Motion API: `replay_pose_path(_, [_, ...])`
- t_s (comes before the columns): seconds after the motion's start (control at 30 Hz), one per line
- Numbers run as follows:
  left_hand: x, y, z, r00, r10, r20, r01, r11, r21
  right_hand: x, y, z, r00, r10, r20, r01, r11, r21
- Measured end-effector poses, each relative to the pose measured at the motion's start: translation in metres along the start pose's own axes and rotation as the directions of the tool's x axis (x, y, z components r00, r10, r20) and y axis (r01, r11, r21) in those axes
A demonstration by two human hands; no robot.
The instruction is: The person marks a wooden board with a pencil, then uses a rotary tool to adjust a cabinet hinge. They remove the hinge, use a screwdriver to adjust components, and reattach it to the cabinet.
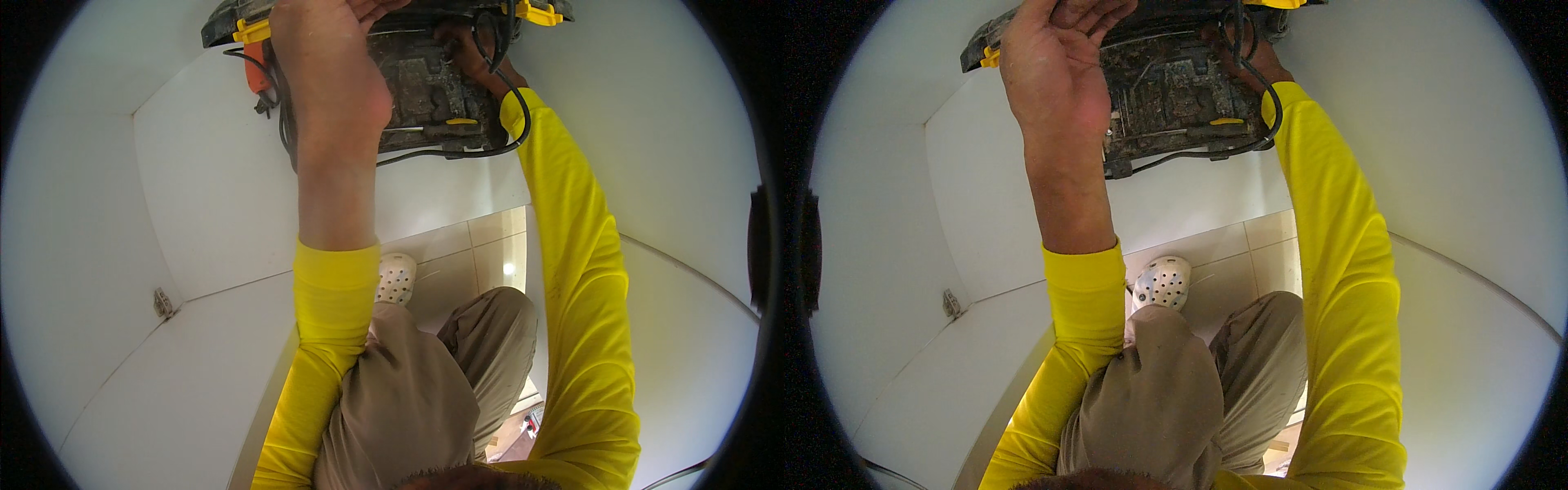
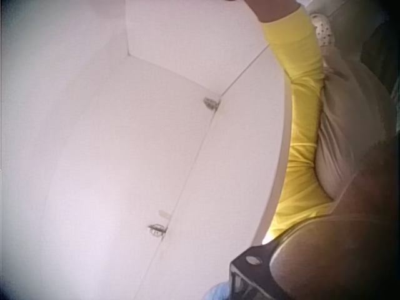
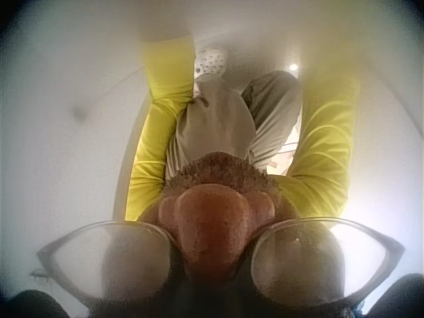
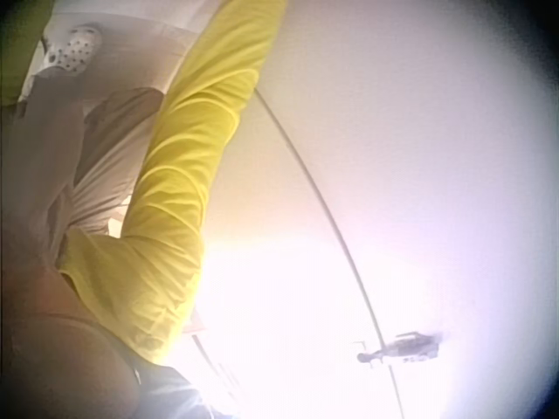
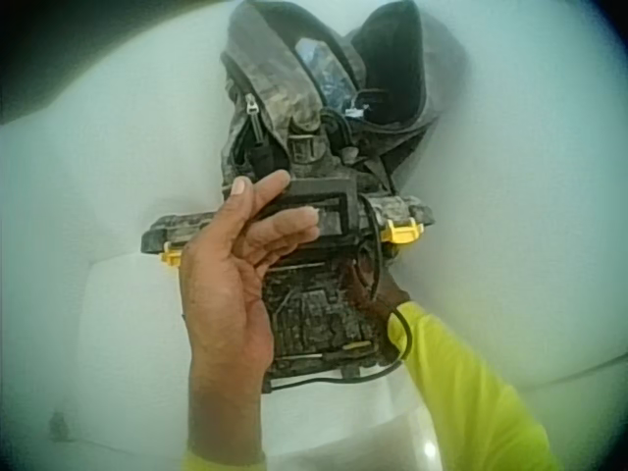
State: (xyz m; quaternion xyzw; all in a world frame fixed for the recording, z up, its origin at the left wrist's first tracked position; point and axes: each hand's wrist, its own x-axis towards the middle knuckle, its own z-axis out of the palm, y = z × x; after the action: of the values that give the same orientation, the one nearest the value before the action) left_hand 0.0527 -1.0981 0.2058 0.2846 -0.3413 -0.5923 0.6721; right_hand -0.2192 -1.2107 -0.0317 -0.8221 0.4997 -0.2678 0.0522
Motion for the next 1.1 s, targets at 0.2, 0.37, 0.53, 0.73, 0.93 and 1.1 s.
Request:
replay_pose_path(0.2, [0.002,0.004,-0.004,1.0,-0.003,0.028,0.004,1.0,-0.012,0.005,-0.001,-0.002,0.995,-0.06,-0.074,0.06,0.998,-0.002])
replay_pose_path(0.37, [0.0,0.008,-0.008,1.0,0.008,0.019,-0.008,1.0,0.004,0.02,-0.027,-0.012,0.908,0.395,0.14,-0.419,0.866,0.274])
replay_pose_path(0.53, [-0.002,0.004,0.01,0.998,-0.003,-0.068,0.007,0.998,0.063,-0.015,-0.081,-0.04,0.915,0.373,0.153,-0.388,0.715,0.581])
replay_pose_path(0.73, [0.002,-0.007,0.006,0.999,0.003,-0.05,-0.002,0.999,0.032,-0.062,-0.132,-0.079,0.727,0.576,0.373,-0.622,0.324,0.713])
replay_pose_path(0.93, [0.001,-0.01,0.0,1.0,0.022,-0.01,-0.021,0.998,0.055,-0.089,-0.16,-0.094,0.664,0.63,0.403,-0.607,0.139,0.783])
replay_pose_path(1.1, [0.006,-0.022,0.002,0.998,0.018,-0.066,-0.013,0.997,0.077,-0.102,-0.168,-0.107,0.668,0.639,0.383,-0.547,0.073,0.834])
